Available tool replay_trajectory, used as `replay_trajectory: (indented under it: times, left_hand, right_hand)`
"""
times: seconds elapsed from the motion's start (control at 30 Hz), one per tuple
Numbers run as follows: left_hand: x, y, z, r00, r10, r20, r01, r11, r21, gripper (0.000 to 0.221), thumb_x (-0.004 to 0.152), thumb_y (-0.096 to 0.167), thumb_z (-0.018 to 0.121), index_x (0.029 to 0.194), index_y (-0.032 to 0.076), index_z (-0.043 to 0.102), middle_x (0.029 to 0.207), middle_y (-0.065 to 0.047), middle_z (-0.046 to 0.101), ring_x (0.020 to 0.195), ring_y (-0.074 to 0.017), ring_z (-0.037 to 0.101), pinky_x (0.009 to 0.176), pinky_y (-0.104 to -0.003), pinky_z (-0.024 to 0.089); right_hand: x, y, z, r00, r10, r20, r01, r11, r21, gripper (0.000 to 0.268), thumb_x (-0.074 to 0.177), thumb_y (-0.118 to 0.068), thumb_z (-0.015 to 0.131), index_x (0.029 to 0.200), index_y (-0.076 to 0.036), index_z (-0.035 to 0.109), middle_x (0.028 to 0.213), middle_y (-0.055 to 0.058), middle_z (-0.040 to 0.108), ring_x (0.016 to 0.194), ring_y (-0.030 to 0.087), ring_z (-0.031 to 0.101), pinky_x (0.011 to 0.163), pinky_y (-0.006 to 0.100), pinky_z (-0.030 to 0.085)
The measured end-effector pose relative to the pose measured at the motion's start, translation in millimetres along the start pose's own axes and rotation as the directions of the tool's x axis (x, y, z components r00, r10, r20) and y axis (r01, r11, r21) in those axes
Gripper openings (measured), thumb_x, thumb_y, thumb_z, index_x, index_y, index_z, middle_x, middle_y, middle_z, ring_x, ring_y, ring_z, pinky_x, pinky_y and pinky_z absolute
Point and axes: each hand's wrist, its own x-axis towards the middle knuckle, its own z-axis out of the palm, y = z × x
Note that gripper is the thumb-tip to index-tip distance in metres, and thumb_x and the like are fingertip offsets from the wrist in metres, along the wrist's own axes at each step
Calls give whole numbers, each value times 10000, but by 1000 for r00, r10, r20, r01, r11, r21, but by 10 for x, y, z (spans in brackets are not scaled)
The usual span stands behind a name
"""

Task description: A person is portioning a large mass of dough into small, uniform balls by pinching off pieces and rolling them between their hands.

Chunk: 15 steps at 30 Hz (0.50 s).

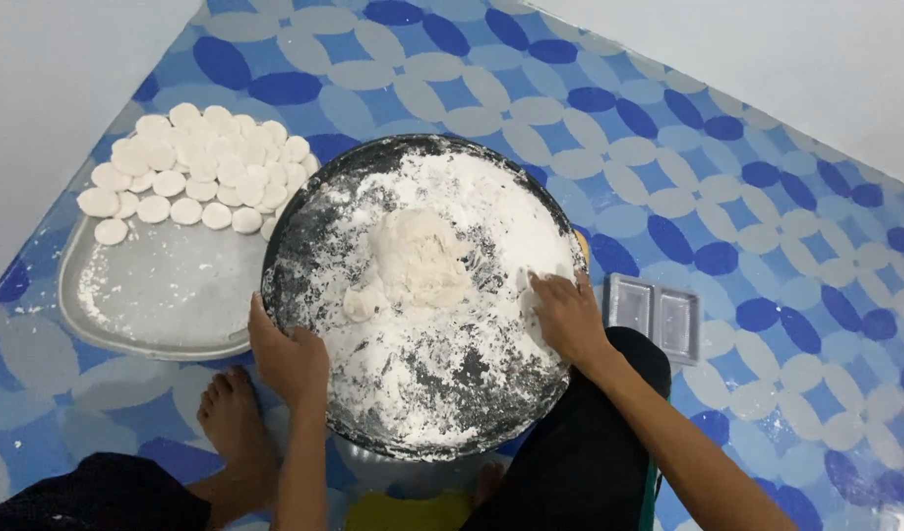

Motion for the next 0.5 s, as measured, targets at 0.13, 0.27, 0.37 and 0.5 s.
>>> replay_trajectory:
  times: [0.13,0.27,0.37,0.5]
  left_hand:
    - [16,-24,19,1000,-3,4,3,1000,-5,637,985,-25,447,1605,70,331,1540,-311,383,1418,-490,379,1038,-660,439]
    - [34,4,25,999,-38,10,38,999,2,621,1002,3,459,1602,66,314,1542,-309,377,1411,-485,392,1026,-661,452]
    - [39,12,25,998,-58,8,58,998,3,616,1004,29,469,1601,85,326,1548,-287,383,1405,-471,408,1020,-644,467]
    - [-34,155,-56,999,-44,23,45,998,-47,600,1013,17,456,1593,50,306,1544,-339,336,1437,-531,313,1072,-730,369]
  right_hand:
    - [57,7,-39,999,24,45,-28,996,87,422,867,-201,709,1282,-140,675,1168,84,723,1137,279,663,1154,567,323]
    - [309,210,-5,956,107,272,-172,958,229,288,847,-240,753,1123,-157,740,1069,61,718,998,280,711,942,494,519]
    - [568,337,-111,936,179,304,-283,896,341,231,902,-251,720,1118,-171,745,1045,61,740,977,281,730,891,486,561]
    - [818,164,-776,989,130,-66,-112,967,230,208,891,-134,738,1097,-105,735,1078,114,734,1015,304,715,896,449,560]
